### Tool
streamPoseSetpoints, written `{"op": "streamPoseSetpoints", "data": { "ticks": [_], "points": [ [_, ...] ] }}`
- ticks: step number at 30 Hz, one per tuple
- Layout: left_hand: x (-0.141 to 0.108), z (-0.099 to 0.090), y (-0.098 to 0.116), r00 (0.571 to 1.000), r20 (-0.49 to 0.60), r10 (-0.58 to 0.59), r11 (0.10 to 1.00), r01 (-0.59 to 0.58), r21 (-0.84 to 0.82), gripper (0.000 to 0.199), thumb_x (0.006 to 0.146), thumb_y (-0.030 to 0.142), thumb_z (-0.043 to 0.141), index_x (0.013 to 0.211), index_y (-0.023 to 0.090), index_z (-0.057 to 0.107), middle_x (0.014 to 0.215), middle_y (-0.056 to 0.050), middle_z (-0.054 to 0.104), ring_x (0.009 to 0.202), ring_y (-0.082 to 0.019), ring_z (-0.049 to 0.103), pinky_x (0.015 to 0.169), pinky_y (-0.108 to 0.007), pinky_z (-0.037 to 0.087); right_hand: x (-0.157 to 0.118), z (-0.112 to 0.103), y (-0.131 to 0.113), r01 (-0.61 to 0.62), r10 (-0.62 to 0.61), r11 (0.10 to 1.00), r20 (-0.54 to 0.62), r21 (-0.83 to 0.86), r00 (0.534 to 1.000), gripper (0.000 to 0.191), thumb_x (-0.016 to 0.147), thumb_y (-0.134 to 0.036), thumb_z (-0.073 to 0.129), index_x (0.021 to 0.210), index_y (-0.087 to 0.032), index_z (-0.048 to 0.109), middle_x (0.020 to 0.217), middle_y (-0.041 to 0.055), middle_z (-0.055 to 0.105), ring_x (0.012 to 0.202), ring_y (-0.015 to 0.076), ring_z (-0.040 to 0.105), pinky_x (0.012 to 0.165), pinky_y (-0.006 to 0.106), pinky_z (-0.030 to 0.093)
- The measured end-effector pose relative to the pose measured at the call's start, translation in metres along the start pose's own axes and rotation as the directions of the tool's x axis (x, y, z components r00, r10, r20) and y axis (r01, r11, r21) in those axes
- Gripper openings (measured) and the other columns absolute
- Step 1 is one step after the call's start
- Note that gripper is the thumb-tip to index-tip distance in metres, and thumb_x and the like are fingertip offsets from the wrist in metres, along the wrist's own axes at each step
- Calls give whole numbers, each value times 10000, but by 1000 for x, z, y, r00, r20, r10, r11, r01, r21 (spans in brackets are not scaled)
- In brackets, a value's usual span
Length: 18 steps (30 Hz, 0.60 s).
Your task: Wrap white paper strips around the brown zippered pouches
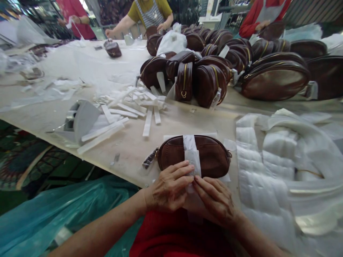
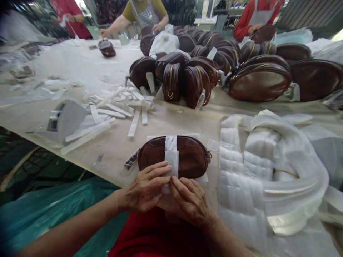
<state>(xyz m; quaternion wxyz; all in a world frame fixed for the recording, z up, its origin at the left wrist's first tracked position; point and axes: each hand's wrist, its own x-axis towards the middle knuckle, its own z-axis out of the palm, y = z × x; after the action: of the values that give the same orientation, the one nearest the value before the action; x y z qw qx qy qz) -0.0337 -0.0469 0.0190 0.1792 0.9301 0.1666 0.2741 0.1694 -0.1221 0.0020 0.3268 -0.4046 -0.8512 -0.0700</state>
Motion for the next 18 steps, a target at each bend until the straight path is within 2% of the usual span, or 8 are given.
{"op": "streamPoseSetpoints", "data": {
  "ticks": [3, 7, 9, 11, 13, 15, 18],
  "points": [
    [4, -2, 0, 999, -35, -31, 999, 30, -21, 246, 905, 334, 515, 997, 125, 608, 1195, -141, 591, 1232, -252, 475, 1014, -396, 459, 0, 3, 1, -4, 4, 1000, -11, 1, 1000, 280, 922, -155, 412, 1070, -114, 646, 1038, 119, 695, 950, 197, 602, 785, 306, 495],
    [5, 10, -2, 993, -114, -23, 994, 35, 107, 107, 901, 233, 546, 882, 152, 614, 1116, -98, 631, 1151, -214, 538, 956, -352, 498, -6, 5, 1, -27, 27, 998, -12, 63, 1000, 248, 888, -83, 433, 1005, -116, 649, 1071, 134, 676, 955, 198, 597, 782, 313, 491],
    [3, 15, -2, 993, -121, 5, 987, 15, 161, 100, 901, 200, 527, 872, 152, 610, 1121, -97, 629, 1159, -221, 532, 935, -347, 505, -14, 2, 0, -63, 63, 992, -5, 105, 998, 263, 864, -63, 456, 1047, -130, 632, 1088, 128, 664, 994, 200, 587, 821, 323, 484],
    [1, 18, -2, 993, -117, 20, 979, 4, 203, 114, 902, 170, 497, 877, 150, 607, 1137, -101, 623, 1190, -228, 509, 926, -344, 502, -24, -3, -3, -157, 160, 980, -13, 119, 987, 321, 836, -44, 472, 1105, -150, 609, 1048, 110, 663, 995, 200, 583, 838, 334, 475],
    [-1, 19, -1, 994, -111, 26, 972, 1, 233, 129, 905, 161, 475, 904, 149, 604, 1149, -105, 618, 1211, -233, 492, 923, -345, 496, -33, -8, -9, -291, 294, 949, -3, 124, 956, 340, 811, -47, 475, 1100, -164, 609, 981, 94, 653, 925, 196, 586, 792, 331, 473],
    [-2, 20, 0, 993, -111, 35, 967, -6, 253, 137, 907, 155, 464, 927, 147, 599, 1157, -106, 615, 1212, -238, 491, 916, -348, 495, -39, -12, -16, -396, 391, 907, 64, 143, 918, 336, 796, -70, 464, 1074, -177, 620, 959, 86, 630, 865, 193, 577, 734, 324, 467],
    [-3, 21, 0, 992, -115, 42, 964, -10, 264, 128, 904, 156, 472, 933, 146, 597, 1161, -103, 613, 1211, -245, 491, 909, -348, 495, -40, -11, -25, -461, 426, 867, 199, 190, 883, 392, 751, -95, 468, 1088, -218, 626, 1013, 83, 593, 901, 211, 558, 743, 348, 454]
  ]
}}
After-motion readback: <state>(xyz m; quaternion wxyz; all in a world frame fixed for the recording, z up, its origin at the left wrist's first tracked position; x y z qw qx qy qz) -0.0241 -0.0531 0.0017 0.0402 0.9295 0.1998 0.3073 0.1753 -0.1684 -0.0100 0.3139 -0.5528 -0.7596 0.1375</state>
